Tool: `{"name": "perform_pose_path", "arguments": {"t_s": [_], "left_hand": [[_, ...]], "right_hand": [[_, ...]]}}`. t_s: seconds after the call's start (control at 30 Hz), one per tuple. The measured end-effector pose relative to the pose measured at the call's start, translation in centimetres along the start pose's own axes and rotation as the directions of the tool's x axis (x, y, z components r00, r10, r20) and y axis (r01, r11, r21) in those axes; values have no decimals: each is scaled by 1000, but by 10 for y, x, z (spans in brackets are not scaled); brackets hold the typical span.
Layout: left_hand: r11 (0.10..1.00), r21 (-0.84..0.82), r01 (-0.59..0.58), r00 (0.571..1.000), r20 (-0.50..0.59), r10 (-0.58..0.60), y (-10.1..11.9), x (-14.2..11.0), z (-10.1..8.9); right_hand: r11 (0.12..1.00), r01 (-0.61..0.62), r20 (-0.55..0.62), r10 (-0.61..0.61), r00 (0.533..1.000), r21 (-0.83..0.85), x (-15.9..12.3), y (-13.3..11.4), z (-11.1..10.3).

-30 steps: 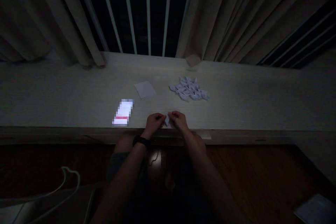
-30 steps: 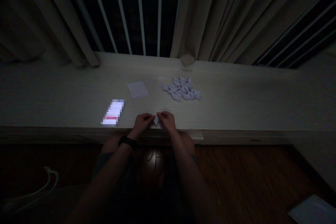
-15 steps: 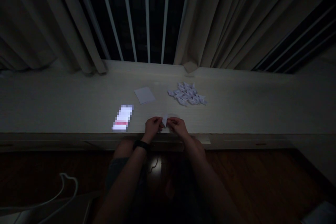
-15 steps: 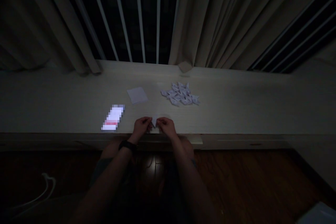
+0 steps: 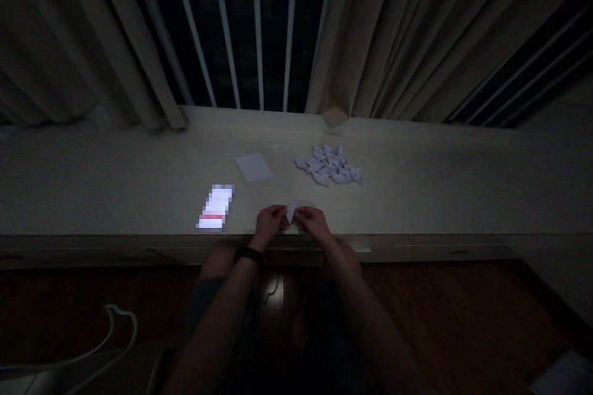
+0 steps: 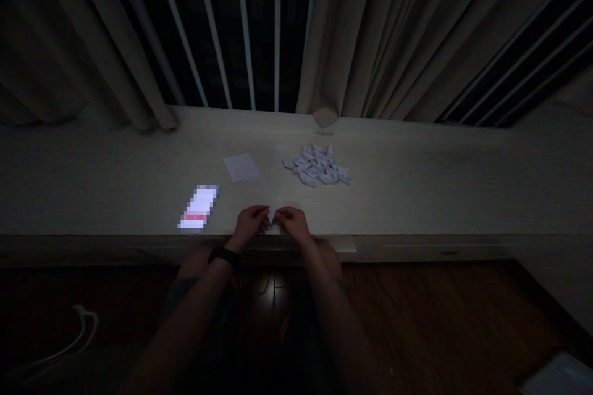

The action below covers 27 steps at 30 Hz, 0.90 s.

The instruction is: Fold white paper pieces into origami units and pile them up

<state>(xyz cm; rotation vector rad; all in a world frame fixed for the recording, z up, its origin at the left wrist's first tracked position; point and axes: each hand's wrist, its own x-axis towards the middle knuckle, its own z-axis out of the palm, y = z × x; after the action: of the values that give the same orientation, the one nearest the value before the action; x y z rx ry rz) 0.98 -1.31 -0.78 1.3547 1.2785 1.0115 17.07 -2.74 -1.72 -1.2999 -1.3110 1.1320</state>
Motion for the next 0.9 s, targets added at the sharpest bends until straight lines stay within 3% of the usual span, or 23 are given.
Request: {"name": "perform_pose_path", "arguments": {"t_s": [0.4, 0.67, 0.9], "left_hand": [[1000, 3, -23, 1000, -1, 23, -5, 1, -1], [1000, -6, 25, 999, 37, -25, 3, -2, -3], [973, 206, -105, 992, 88, 88, 8, -9, -3]], "right_hand": [[1000, -11, 16, 12, 1000, -24, 0, 1, -2], [995, -74, 17, 73, 997, 63, 1, -4, 5], [984, 39, -34, -46, 998, -175, 4, 3, 8]]}}
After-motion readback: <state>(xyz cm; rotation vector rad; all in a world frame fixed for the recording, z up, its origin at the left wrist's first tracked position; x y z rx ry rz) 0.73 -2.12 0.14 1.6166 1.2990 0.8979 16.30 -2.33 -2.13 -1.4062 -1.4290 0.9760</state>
